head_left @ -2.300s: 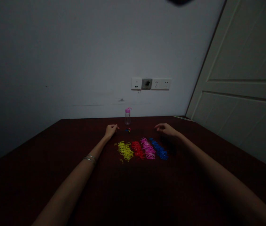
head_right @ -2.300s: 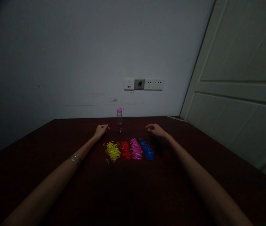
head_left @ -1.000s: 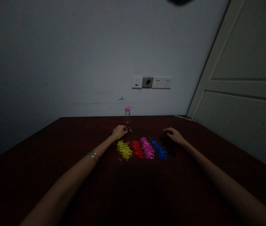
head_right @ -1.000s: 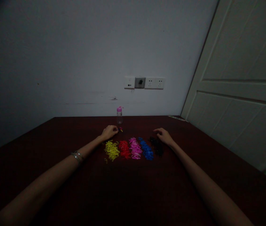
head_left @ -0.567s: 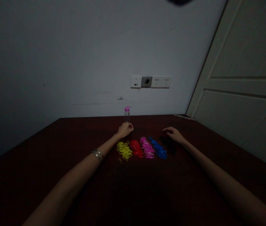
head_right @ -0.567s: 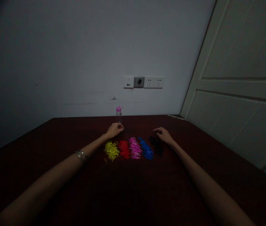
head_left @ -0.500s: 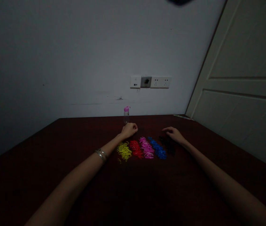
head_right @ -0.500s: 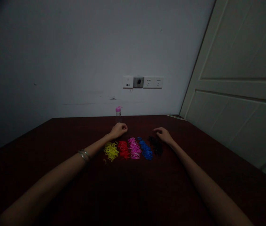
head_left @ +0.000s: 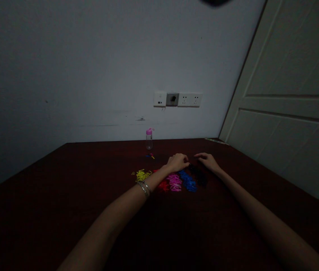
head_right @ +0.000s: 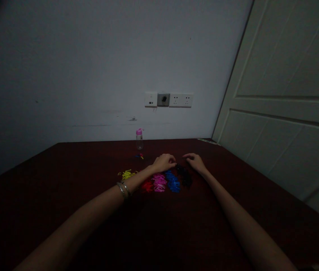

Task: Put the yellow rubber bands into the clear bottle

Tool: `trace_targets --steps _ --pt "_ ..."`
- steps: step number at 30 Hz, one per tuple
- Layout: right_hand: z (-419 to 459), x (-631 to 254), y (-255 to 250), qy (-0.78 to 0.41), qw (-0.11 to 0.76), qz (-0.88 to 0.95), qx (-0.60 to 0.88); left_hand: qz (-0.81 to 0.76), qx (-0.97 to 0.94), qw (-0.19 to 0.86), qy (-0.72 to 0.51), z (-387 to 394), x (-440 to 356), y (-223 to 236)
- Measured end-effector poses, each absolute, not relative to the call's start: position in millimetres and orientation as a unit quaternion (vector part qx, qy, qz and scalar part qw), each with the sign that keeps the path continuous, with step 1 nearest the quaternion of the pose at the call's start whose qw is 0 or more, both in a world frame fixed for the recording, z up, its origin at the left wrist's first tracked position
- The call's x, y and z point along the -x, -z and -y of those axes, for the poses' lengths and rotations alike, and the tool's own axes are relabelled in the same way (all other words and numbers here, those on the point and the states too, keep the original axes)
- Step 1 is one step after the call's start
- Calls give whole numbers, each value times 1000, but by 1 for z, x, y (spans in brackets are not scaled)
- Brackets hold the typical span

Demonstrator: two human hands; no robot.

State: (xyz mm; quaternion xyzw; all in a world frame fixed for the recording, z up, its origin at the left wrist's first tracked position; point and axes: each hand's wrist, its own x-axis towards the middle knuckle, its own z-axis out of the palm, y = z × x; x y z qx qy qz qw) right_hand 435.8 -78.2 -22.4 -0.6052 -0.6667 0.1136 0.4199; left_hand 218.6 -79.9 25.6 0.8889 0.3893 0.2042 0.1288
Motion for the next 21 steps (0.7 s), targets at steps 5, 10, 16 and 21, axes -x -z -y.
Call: trace_targets --steps 5,10,16,21 --pt "78 -435 22 -105 414 666 611 -413 -854 128 -290 61 -172 -26" --pt "75 -437 23 -104 404 674 610 -499 -769 138 -375 17 -92 -21" --pt "73 -437 23 -112 390 671 621 -606 -630 166 -456 -19 -2 -2" --pt "69 -441 26 -126 383 675 618 -606 -603 198 -479 -25 21 14"
